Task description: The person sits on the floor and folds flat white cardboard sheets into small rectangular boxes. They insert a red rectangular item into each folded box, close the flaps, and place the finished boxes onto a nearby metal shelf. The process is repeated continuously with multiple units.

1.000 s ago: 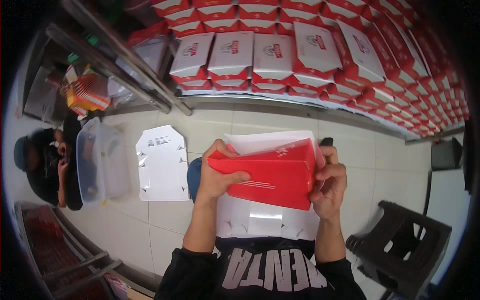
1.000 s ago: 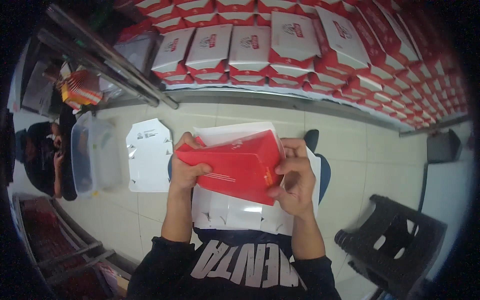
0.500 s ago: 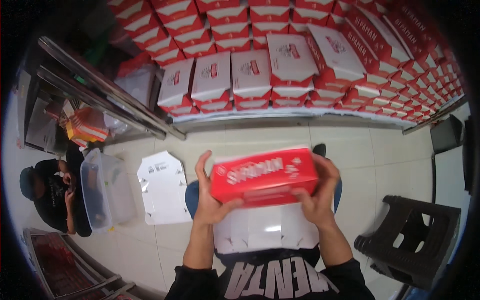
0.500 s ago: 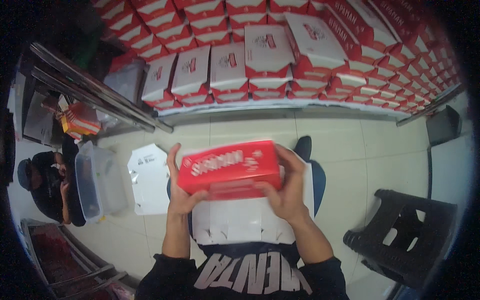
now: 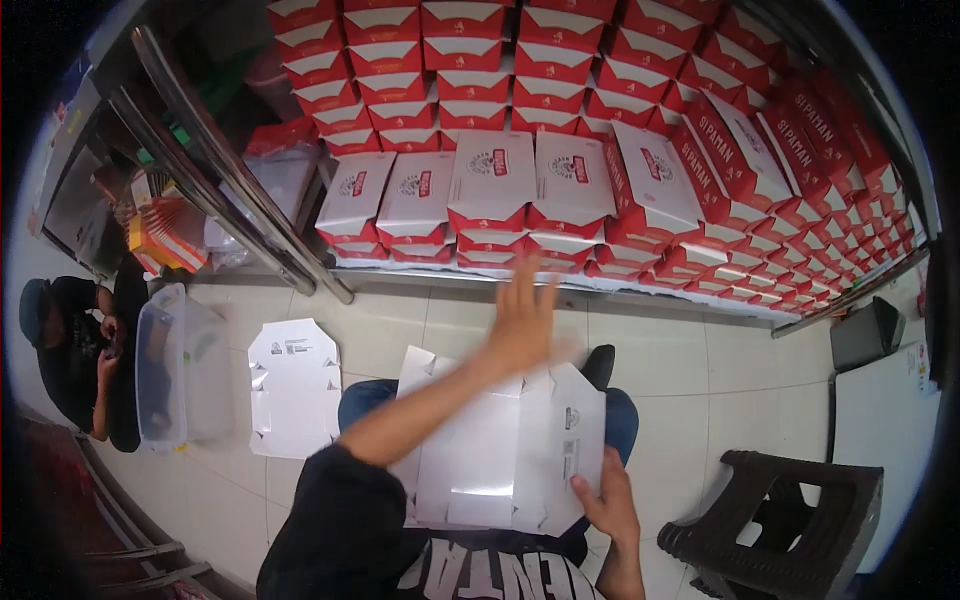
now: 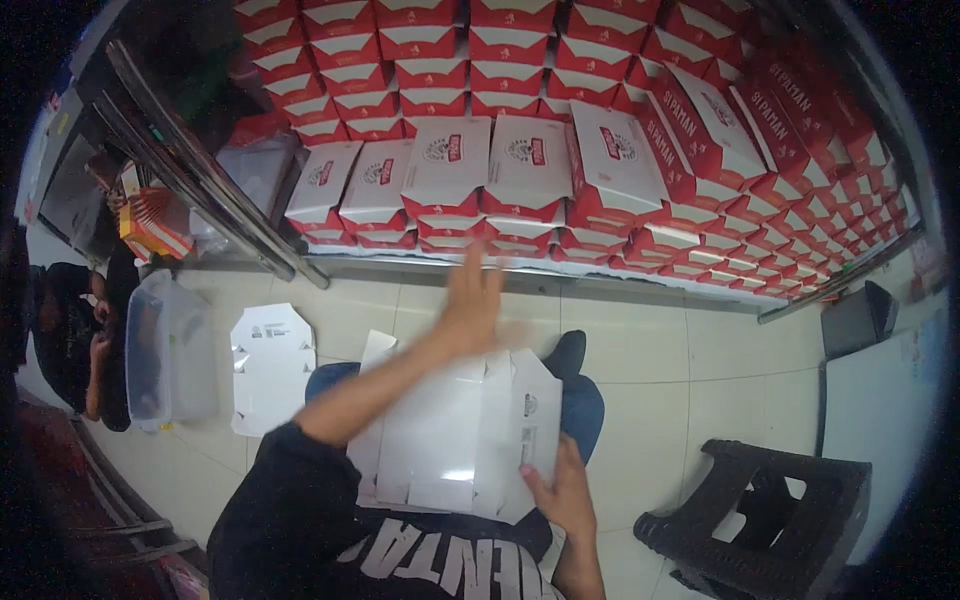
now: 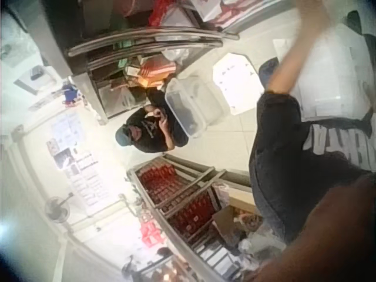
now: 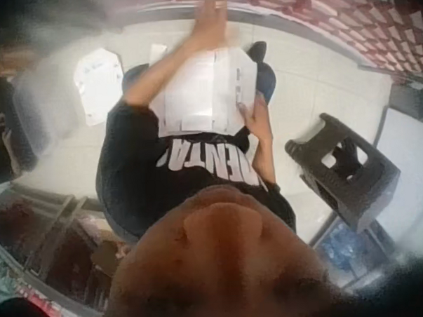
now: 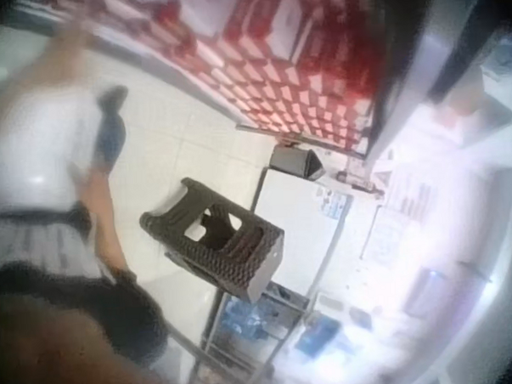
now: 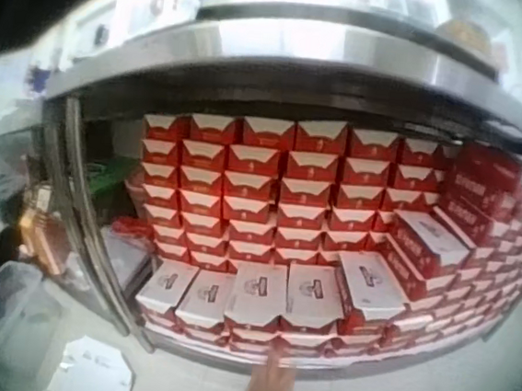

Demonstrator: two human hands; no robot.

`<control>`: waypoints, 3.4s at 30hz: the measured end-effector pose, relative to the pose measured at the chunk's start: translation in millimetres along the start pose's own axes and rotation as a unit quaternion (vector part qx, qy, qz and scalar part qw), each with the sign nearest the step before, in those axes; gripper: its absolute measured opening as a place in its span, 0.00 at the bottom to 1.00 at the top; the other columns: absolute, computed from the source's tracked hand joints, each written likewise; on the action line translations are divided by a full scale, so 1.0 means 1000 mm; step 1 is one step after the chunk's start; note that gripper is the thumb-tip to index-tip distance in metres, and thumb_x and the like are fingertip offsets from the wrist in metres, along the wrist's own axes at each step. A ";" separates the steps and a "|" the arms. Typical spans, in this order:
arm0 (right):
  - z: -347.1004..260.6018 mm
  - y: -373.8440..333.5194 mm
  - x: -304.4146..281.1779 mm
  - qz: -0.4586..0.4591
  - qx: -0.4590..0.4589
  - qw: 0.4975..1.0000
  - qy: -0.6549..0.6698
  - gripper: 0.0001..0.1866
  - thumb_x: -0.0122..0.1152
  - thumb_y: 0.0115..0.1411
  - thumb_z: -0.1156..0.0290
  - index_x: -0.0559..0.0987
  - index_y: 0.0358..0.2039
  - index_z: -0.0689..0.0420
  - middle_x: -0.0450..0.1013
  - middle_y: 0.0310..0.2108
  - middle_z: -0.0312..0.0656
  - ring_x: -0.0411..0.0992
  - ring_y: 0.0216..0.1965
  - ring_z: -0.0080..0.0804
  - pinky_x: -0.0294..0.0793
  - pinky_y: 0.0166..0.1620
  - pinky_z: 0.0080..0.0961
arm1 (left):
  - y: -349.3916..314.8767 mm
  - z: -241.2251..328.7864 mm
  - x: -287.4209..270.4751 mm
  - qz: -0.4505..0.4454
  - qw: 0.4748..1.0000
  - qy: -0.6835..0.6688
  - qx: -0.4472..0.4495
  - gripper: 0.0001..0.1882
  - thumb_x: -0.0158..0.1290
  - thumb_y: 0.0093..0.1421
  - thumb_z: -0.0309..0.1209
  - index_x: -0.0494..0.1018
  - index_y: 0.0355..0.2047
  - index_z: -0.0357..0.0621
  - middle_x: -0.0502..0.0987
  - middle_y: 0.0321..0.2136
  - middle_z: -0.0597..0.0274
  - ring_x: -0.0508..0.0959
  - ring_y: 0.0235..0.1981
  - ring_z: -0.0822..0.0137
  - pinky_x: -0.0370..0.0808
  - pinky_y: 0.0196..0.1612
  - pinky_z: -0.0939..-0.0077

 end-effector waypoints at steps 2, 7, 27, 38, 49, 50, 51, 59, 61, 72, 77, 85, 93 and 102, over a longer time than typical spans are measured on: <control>-0.005 -0.003 0.021 -0.016 -0.098 0.995 0.012 0.47 0.62 0.61 0.55 0.52 0.68 0.72 0.51 0.66 0.70 0.51 0.68 0.64 0.53 0.68 0.48 | -0.098 0.039 0.067 -0.153 0.968 -0.191 -0.046 0.53 0.54 0.57 0.68 0.53 0.65 0.35 0.54 0.62 0.31 0.53 0.67 0.36 0.54 0.66 0.42; -0.030 -0.001 0.027 0.008 -0.104 0.992 -0.065 0.53 0.64 0.59 0.57 0.43 0.70 0.72 0.41 0.71 0.68 0.43 0.70 0.66 0.44 0.70 0.50 | -0.180 0.026 0.098 -0.305 0.754 -0.520 -0.260 0.37 0.44 0.67 0.63 0.60 0.56 0.39 0.72 0.46 0.53 0.75 0.41 0.69 0.76 0.28 0.76; -0.055 0.005 -0.004 -0.101 -0.144 0.956 0.234 0.14 0.50 0.68 0.69 0.80 0.45 0.63 0.62 0.54 0.51 0.74 0.39 0.34 0.75 0.45 0.32 | -0.220 0.040 -0.061 -0.277 0.961 -0.020 0.010 0.16 0.53 0.55 0.22 0.78 0.44 0.47 0.81 0.37 0.59 0.82 0.38 0.58 0.78 0.36 0.64; -0.061 -0.011 0.051 0.104 -0.304 0.927 -0.191 0.12 0.72 0.46 0.72 0.84 0.34 0.54 0.64 0.51 0.45 0.61 0.57 0.48 0.59 0.57 0.46 | -0.216 0.021 -0.012 -0.230 0.801 -0.498 -0.241 0.06 0.54 0.65 0.25 0.76 0.36 0.33 0.76 0.27 0.54 0.75 0.27 0.65 0.72 0.33 0.73; -0.017 0.012 0.045 0.154 -0.010 0.971 0.180 0.25 0.58 0.65 0.78 0.66 0.61 0.68 0.62 0.62 0.55 0.68 0.59 0.40 0.68 0.61 0.34 | -0.199 0.037 -0.054 -0.183 0.924 -0.326 -0.075 0.16 0.67 0.52 0.29 0.80 0.41 0.39 0.79 0.44 0.52 0.78 0.50 0.53 0.72 0.56 0.60; -0.021 0.010 0.037 0.168 -0.021 0.958 0.230 0.24 0.59 0.64 0.79 0.67 0.61 0.68 0.64 0.60 0.53 0.70 0.56 0.39 0.70 0.58 0.32 | -0.199 0.039 -0.069 -0.170 0.933 -0.313 -0.051 0.18 0.68 0.50 0.30 0.80 0.41 0.40 0.79 0.46 0.52 0.76 0.53 0.52 0.70 0.60 0.56; -0.028 0.010 0.029 0.181 -0.036 0.942 0.279 0.24 0.60 0.64 0.80 0.68 0.60 0.67 0.67 0.58 0.52 0.71 0.53 0.37 0.71 0.56 0.30 | -0.203 0.036 -0.078 -0.174 0.952 -0.253 0.005 0.18 0.70 0.48 0.30 0.80 0.39 0.42 0.79 0.47 0.53 0.76 0.55 0.53 0.66 0.64 0.50; -0.070 0.014 0.049 0.169 -0.081 0.968 0.167 0.24 0.57 0.64 0.85 0.67 0.60 0.65 0.67 0.57 0.50 0.70 0.56 0.36 0.75 0.57 0.33 | -0.191 0.035 -0.108 0.176 0.964 -0.199 -0.020 0.10 0.71 0.44 0.28 0.81 0.26 0.49 0.80 0.44 0.63 0.76 0.55 0.57 0.59 0.67 0.49; -0.067 0.013 0.053 0.151 -0.087 0.970 0.169 0.26 0.56 0.65 0.85 0.65 0.63 0.66 0.66 0.58 0.50 0.68 0.59 0.37 0.76 0.56 0.32 | -0.193 0.034 -0.101 0.177 0.967 -0.178 -0.027 0.08 0.69 0.48 0.28 0.81 0.28 0.50 0.80 0.48 0.61 0.74 0.58 0.55 0.55 0.68 0.50; -0.037 0.044 0.004 0.048 -0.097 0.958 0.267 0.24 0.51 0.67 0.78 0.68 0.63 0.64 0.65 0.62 0.51 0.67 0.59 0.37 0.71 0.57 0.30 | -0.204 -0.056 -0.138 0.197 0.951 -0.229 -0.063 0.47 0.67 0.50 0.54 0.67 0.62 0.36 0.49 0.69 0.34 0.49 0.72 0.44 0.47 0.72 0.56; -0.047 0.065 0.004 0.124 -0.159 0.975 -0.088 0.22 0.53 0.63 0.79 0.72 0.59 0.61 0.64 0.61 0.54 0.73 0.49 0.37 0.74 0.48 0.28 | -0.202 -0.013 -0.099 -0.143 0.978 -0.018 0.151 0.18 0.63 0.52 0.37 0.80 0.40 0.38 0.81 0.47 0.48 0.79 0.55 0.53 0.68 0.64 0.58; -0.055 0.027 0.064 -0.104 -0.244 0.964 0.013 0.15 0.61 0.56 0.77 0.81 0.45 0.56 0.75 0.41 0.45 0.77 0.31 0.40 0.77 0.36 0.34 | -0.205 -0.014 -0.040 -0.275 0.933 -0.231 0.033 0.07 0.59 0.59 0.27 0.79 0.37 0.40 0.81 0.33 0.55 0.80 0.36 0.53 0.77 0.42 0.61; -0.077 0.002 0.052 -0.006 -0.333 0.940 -0.077 0.09 0.66 0.54 0.78 0.82 0.37 0.58 0.74 0.38 0.41 0.74 0.27 0.35 0.74 0.32 0.31 | -0.178 0.009 -0.040 -0.342 0.916 -0.210 -0.002 0.08 0.58 0.62 0.32 0.75 0.34 0.41 0.79 0.25 0.51 0.80 0.31 0.48 0.74 0.36 0.56; -0.092 0.036 0.050 0.043 -0.303 0.935 -0.180 0.08 0.65 0.53 0.77 0.78 0.34 0.60 0.72 0.41 0.41 0.75 0.25 0.33 0.74 0.24 0.29 | -0.158 0.024 -0.054 -0.315 0.942 -0.117 0.020 0.09 0.59 0.62 0.36 0.76 0.34 0.44 0.78 0.23 0.57 0.80 0.28 0.52 0.72 0.30 0.57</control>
Point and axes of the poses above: each hand's wrist, its own y-axis towards the middle knuckle, its own x-axis out of the palm, z = x × y, the point moved 8 cm from there along y, towards the middle knuckle
